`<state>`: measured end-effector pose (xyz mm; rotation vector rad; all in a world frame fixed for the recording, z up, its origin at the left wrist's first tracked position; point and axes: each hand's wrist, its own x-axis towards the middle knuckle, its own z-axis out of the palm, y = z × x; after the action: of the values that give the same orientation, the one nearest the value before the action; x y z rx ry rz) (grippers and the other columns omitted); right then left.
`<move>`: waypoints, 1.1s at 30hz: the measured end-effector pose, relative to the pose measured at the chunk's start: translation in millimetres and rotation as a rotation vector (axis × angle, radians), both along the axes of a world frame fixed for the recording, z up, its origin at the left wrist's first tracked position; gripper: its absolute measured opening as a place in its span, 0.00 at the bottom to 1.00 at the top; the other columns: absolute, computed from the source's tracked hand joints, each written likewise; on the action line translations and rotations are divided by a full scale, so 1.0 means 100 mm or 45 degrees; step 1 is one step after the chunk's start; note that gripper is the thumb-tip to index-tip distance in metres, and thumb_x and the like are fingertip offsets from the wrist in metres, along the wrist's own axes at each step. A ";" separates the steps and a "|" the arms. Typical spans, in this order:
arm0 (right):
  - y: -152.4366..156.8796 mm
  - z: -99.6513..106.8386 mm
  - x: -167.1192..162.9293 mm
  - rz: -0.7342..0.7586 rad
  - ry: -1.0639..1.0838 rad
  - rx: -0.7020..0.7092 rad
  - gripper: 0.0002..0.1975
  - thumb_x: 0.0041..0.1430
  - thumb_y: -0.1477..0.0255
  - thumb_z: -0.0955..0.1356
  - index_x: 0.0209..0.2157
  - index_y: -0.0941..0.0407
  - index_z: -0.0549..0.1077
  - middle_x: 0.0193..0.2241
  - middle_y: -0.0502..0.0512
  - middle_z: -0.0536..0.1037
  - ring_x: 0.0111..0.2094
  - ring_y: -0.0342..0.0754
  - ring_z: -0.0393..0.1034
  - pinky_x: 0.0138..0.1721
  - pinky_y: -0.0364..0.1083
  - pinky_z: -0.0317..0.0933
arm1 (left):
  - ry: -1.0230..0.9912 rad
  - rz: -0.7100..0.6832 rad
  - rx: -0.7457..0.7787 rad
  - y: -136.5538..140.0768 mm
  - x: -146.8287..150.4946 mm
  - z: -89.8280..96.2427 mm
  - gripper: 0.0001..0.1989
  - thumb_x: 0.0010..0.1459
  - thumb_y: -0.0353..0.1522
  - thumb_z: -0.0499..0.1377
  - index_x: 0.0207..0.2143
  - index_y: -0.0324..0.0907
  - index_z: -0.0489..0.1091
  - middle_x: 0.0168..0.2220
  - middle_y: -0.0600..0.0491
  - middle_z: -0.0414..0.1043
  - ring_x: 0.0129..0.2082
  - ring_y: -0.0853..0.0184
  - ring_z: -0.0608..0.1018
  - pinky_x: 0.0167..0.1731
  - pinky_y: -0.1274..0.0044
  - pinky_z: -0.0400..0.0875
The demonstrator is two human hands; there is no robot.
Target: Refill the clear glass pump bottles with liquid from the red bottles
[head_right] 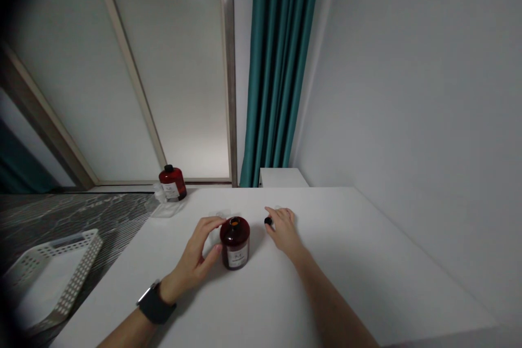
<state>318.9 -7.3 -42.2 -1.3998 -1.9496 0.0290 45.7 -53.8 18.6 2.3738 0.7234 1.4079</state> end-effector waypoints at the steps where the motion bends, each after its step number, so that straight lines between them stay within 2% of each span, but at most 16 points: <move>1: 0.00 -0.01 0.01 -0.012 -0.011 0.002 0.23 0.56 0.76 0.67 0.54 0.51 0.71 0.39 0.56 0.80 0.46 0.58 0.69 0.56 0.62 0.54 | -0.001 0.000 0.001 0.00 0.00 0.00 0.19 0.66 0.32 0.52 0.59 0.45 0.60 0.50 0.43 0.68 0.51 0.56 0.71 0.49 0.63 0.69; 13: 0.03 -0.06 0.02 -0.083 -0.073 -0.032 0.23 0.59 0.76 0.65 0.56 0.50 0.68 0.40 0.55 0.80 0.48 0.56 0.71 0.61 0.66 0.44 | 0.040 -0.031 -0.025 0.01 -0.02 -0.02 0.21 0.65 0.32 0.52 0.60 0.45 0.58 0.52 0.43 0.64 0.53 0.56 0.68 0.52 0.63 0.66; 25: 0.01 -0.04 0.01 -0.089 -0.081 -0.057 0.25 0.58 0.77 0.64 0.57 0.51 0.65 0.43 0.56 0.80 0.50 0.55 0.71 0.61 0.65 0.45 | 0.043 -0.027 -0.032 0.01 -0.02 -0.01 0.21 0.65 0.31 0.52 0.60 0.46 0.58 0.52 0.44 0.64 0.52 0.56 0.68 0.51 0.63 0.66; 33: -0.11 0.06 -0.09 -0.068 0.000 -0.021 0.26 0.59 0.76 0.64 0.59 0.52 0.62 0.45 0.57 0.79 0.51 0.56 0.70 0.60 0.64 0.48 | 0.041 -0.048 -0.040 0.01 -0.03 -0.01 0.21 0.65 0.32 0.52 0.60 0.46 0.58 0.52 0.44 0.65 0.52 0.55 0.69 0.51 0.63 0.67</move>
<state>309.9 -17.9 -35.8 -1.4620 -1.9153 0.0205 42.5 -52.9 17.7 2.3785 0.7001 1.3360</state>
